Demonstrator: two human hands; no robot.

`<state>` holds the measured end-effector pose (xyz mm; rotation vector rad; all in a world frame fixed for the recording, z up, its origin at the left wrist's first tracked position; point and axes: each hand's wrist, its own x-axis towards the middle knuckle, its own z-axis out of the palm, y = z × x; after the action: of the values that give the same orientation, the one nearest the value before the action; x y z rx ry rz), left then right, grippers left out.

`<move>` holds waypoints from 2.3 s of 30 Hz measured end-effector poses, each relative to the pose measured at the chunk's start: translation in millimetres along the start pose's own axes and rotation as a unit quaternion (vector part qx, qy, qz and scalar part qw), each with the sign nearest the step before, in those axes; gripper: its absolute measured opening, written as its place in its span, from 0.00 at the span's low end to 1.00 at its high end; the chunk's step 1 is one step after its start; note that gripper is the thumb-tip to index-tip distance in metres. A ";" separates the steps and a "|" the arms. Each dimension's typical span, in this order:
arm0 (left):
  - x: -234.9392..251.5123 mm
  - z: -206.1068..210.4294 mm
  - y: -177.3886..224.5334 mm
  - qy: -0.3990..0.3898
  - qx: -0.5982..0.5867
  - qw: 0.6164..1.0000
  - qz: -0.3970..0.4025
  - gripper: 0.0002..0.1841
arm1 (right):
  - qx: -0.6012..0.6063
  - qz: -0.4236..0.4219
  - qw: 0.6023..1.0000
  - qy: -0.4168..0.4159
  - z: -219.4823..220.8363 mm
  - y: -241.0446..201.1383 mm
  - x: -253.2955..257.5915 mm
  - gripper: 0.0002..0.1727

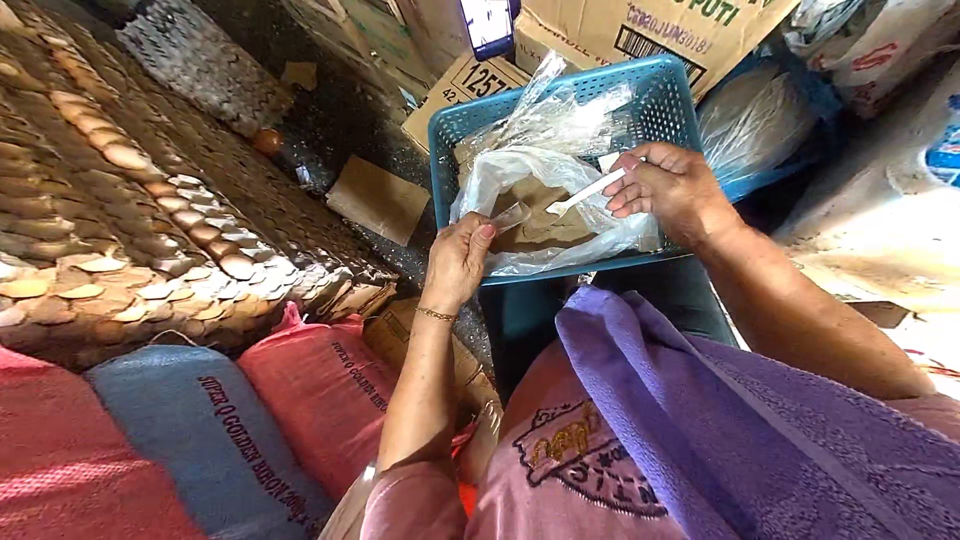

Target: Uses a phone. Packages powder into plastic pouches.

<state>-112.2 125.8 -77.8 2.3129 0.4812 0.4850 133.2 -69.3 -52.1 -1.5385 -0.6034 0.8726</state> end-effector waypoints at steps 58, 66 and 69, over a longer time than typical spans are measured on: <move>10.4 6.9 11.4 -0.050 -0.059 0.996 -0.044 0.16 | -0.193 -0.375 0.895 -0.145 -7.0 -61.5 -19.4 0.12; 7.1 2.7 15.3 0.006 -0.134 0.990 -0.046 0.11 | -0.186 -0.327 0.926 -0.023 -27.0 -38.8 -40.5 0.13; 6.8 -3.4 19.5 0.040 -0.177 0.983 -0.023 0.09 | -0.353 -0.307 0.880 -0.077 -15.1 -10.0 -48.7 0.16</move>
<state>-104.0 117.7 -60.3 1.9444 0.4453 0.5921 118.1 -115.1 -32.9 -1.7426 -1.5553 0.2747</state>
